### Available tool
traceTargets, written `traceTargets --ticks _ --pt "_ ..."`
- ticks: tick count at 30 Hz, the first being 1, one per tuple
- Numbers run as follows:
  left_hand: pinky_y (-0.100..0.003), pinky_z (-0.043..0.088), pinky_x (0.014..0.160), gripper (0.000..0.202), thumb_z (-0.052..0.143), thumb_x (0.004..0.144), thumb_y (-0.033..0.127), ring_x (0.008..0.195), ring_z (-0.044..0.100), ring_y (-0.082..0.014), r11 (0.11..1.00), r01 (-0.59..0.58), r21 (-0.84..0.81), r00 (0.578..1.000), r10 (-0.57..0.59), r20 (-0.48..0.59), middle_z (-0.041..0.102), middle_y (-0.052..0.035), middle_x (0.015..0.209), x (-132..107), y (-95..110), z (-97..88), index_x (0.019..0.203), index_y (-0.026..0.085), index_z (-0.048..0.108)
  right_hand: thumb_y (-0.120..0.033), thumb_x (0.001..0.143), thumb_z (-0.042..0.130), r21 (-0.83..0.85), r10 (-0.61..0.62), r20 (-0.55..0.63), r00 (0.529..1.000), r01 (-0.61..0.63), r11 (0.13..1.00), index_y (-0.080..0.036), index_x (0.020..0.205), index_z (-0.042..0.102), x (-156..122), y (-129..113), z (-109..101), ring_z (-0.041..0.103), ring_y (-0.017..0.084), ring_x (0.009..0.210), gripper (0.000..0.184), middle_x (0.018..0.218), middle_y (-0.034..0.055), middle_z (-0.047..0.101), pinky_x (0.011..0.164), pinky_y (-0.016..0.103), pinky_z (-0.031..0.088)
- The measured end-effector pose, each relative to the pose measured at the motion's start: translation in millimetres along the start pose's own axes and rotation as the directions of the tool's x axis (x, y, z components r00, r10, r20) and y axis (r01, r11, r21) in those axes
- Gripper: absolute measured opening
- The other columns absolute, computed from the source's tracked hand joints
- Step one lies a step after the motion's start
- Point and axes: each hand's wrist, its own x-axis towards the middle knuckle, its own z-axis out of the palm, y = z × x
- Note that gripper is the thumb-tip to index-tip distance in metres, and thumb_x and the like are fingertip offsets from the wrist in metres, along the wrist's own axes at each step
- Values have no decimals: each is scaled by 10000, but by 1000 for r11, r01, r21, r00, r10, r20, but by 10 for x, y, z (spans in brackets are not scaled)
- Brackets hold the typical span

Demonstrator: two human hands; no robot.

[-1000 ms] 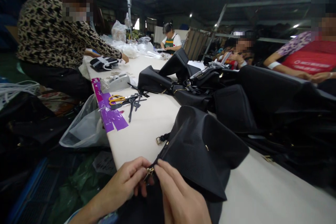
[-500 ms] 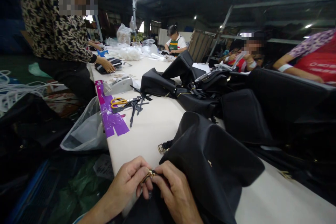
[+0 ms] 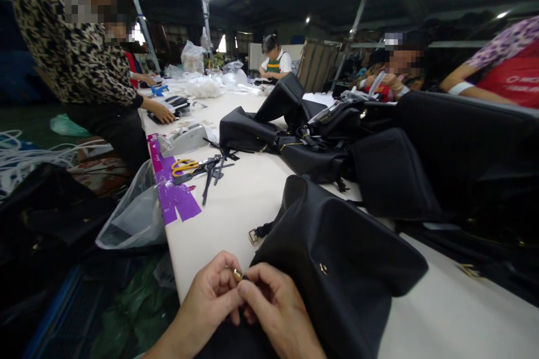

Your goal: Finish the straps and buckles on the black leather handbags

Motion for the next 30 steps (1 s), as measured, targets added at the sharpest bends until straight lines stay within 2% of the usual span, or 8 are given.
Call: traceTargets --ticks 3,7,10,13,17,22,27,30 --pt "-197 459 484 242 627 767 194 532 622 -126 997 17 81 999 -21 46 654 21 630 -27 46 -13 918 199 438 -557 854 571 16 3 -11 1000 -2 1000 -169 721 594 5 -7 19 475 104 486 411 563 -35 525 487 218 378" --pt "-208 456 532 476 594 622 65 565 604 -120 988 93 126 989 -107 105 631 56 662 -72 143 -105 1047 210 438 -567 887 505 -6 -24 -6 1000 24 1000 -188 702 541 -1 -14 8 422 97 455 423 518 -58 473 470 217 348" --pt "-211 410 522 375 635 630 106 566 558 -114 967 128 219 983 -153 101 582 69 656 -98 213 -161 955 206 476 -554 900 480 -42 -23 -23 999 22 999 -197 701 512 -3 3 1 395 93 449 409 501 -74 433 474 217 331" --pt "-220 345 550 162 664 724 207 599 471 -104 897 63 437 995 -91 45 512 65 630 -103 260 -156 786 192 515 -554 906 465 -65 -20 -24 999 19 998 -204 694 492 -5 28 2 382 93 445 411 491 -80 412 474 220 312" --pt "-248 257 538 364 589 854 396 563 378 -101 789 -32 614 999 24 22 382 62 553 -57 269 -97 598 187 434 -580 911 452 -96 -25 -3 1000 24 995 -208 682 474 -21 43 -13 365 93 455 437 499 -83 387 472 223 292" --pt "-230 303 528 452 439 927 489 526 383 -96 868 -58 494 989 -17 146 404 49 533 -37 240 -106 591 188 436 -620 908 435 -113 -30 31 999 33 993 -205 695 487 -29 32 -45 359 97 474 469 513 -81 375 475 222 287" --pt "-191 282 411 416 472 902 547 407 393 -69 949 117 294 957 -186 221 521 35 526 -88 121 -221 745 167 539 -606 917 428 -66 -41 85 996 46 997 -199 709 492 -17 53 -51 370 93 475 462 534 -75 403 480 219 298" --pt "-161 305 374 420 504 886 568 387 454 -65 966 183 184 941 -226 253 583 14 550 -105 48 -256 806 157 550 -583 919 448 -23 -43 103 994 46 999 -194 731 512 -17 68 -47 389 89 464 437 536 -74 432 485 216 318"
